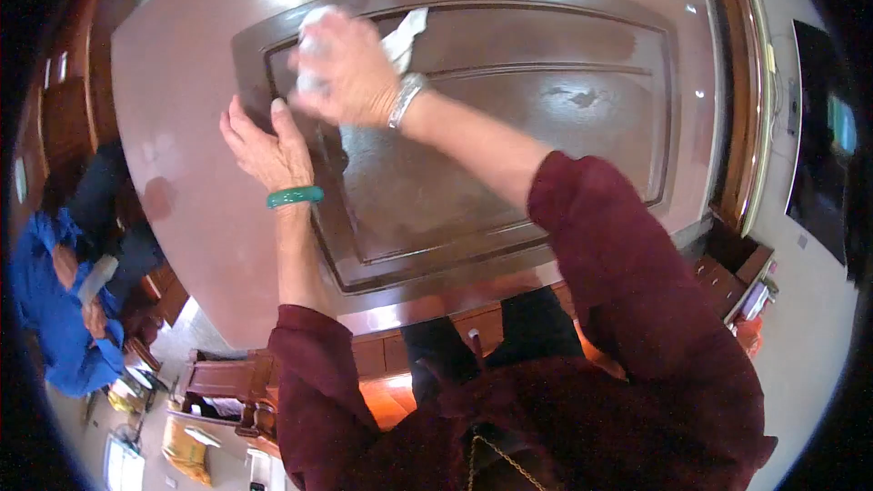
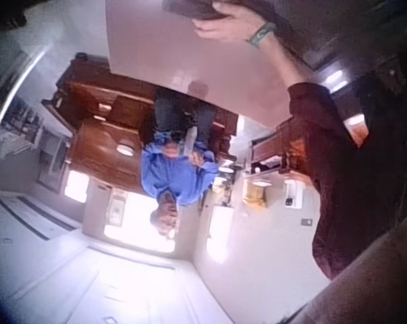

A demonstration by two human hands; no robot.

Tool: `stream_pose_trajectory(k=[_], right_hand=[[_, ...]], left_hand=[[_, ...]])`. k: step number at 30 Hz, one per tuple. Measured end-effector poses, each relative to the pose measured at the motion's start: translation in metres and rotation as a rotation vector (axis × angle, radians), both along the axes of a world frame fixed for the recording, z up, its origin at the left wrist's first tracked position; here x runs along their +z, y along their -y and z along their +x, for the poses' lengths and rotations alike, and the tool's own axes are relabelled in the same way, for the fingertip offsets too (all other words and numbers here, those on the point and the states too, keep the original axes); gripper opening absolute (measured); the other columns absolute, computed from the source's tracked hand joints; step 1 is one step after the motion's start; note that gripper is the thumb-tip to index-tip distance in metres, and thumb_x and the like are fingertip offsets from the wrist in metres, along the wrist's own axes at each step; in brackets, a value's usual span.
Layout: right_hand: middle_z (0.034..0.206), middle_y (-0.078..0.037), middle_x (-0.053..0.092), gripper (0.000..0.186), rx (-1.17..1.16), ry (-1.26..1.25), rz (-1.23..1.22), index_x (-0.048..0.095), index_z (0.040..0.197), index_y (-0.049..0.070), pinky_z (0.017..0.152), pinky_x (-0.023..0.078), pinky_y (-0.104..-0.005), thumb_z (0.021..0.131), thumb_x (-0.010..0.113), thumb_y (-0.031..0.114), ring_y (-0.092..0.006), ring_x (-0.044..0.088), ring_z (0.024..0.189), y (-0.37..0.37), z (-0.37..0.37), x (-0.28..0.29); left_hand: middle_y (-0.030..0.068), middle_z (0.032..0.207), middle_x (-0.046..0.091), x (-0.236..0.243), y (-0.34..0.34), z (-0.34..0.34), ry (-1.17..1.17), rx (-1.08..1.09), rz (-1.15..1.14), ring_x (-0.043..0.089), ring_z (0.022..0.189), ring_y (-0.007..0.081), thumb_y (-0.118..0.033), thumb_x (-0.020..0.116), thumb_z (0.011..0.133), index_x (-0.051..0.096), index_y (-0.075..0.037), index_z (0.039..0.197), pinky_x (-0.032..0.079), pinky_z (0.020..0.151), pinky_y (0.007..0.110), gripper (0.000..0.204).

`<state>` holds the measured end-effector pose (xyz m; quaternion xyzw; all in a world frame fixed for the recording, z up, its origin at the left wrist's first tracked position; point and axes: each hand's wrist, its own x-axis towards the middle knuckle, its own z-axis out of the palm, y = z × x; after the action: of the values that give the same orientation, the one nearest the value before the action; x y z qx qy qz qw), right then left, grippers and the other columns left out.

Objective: The person wipes the surface of a large wooden cabinet using a white cloth. They move their hands across the top and sides of the furniture, cleaning the wood grain and edges.

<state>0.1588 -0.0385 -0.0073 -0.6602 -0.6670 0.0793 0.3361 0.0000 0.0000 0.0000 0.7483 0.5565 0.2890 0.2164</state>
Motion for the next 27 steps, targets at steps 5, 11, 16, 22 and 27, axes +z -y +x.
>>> stream_pose_trajectory(k=[5,11,16,22,27], right_hand=[[0.129,-0.001,0.050,0.021,-0.033,0.232,0.024,0.062,0.101,0.018,0.097,0.032,-0.0606,0.081,0.058,0.023,-0.0249,0.037,0.128,0.033,0.029,-0.013],[0.123,-0.009,0.054,0.044,-0.254,0.348,0.016,0.062,0.108,0.014,0.101,0.035,-0.0497,0.065,0.068,0.007,-0.0336,0.046,0.119,0.162,0.181,-0.018],[0.109,-0.016,0.058,0.029,-0.873,0.352,-0.056,0.059,0.106,0.006,0.092,0.041,-0.0461,0.077,0.059,0.010,-0.0389,0.052,0.101,0.253,0.293,-0.008],[0.111,-0.016,0.058,0.028,-0.587,0.023,0.192,0.061,0.108,0.008,0.097,0.039,-0.0436,0.080,0.061,0.011,-0.0343,0.050,0.111,0.115,0.209,0.009],[0.118,-0.009,0.055,0.030,-0.090,-0.303,0.094,0.063,0.102,0.014,0.098,0.037,-0.0477,0.072,0.064,0.016,-0.0313,0.044,0.117,-0.009,0.072,-0.009]], left_hand=[[0.0224,0.142,0.032,-0.001,0.013,0.039,-0.341,-0.201,0.217,0.029,0.132,0.0379,-0.032,0.052,0.089,0.038,-0.007,0.135,0.024,0.103,0.059,0.055],[0.0206,0.145,0.028,-0.032,0.043,0.094,-0.404,-0.145,0.025,0.022,0.137,0.0367,-0.042,0.046,0.091,0.036,-0.008,0.136,0.015,0.103,0.067,0.058],[0.0217,0.146,0.024,-0.039,0.050,0.118,-0.505,-0.036,0.077,0.019,0.137,0.0384,-0.042,0.048,0.090,0.037,-0.006,0.135,0.012,0.103,0.067,0.058],[0.0211,0.143,0.030,-0.042,0.052,0.116,-0.509,0.003,0.088,0.023,0.136,0.0372,-0.042,0.051,0.087,0.040,-0.006,0.132,0.015,0.102,0.067,0.058],[0.0213,0.146,0.025,-0.054,0.051,0.113,-0.675,-0.074,0.057,0.019,0.137,0.0383,-0.049,0.055,0.082,0.035,-0.005,0.136,0.014,0.104,0.065,0.072]])
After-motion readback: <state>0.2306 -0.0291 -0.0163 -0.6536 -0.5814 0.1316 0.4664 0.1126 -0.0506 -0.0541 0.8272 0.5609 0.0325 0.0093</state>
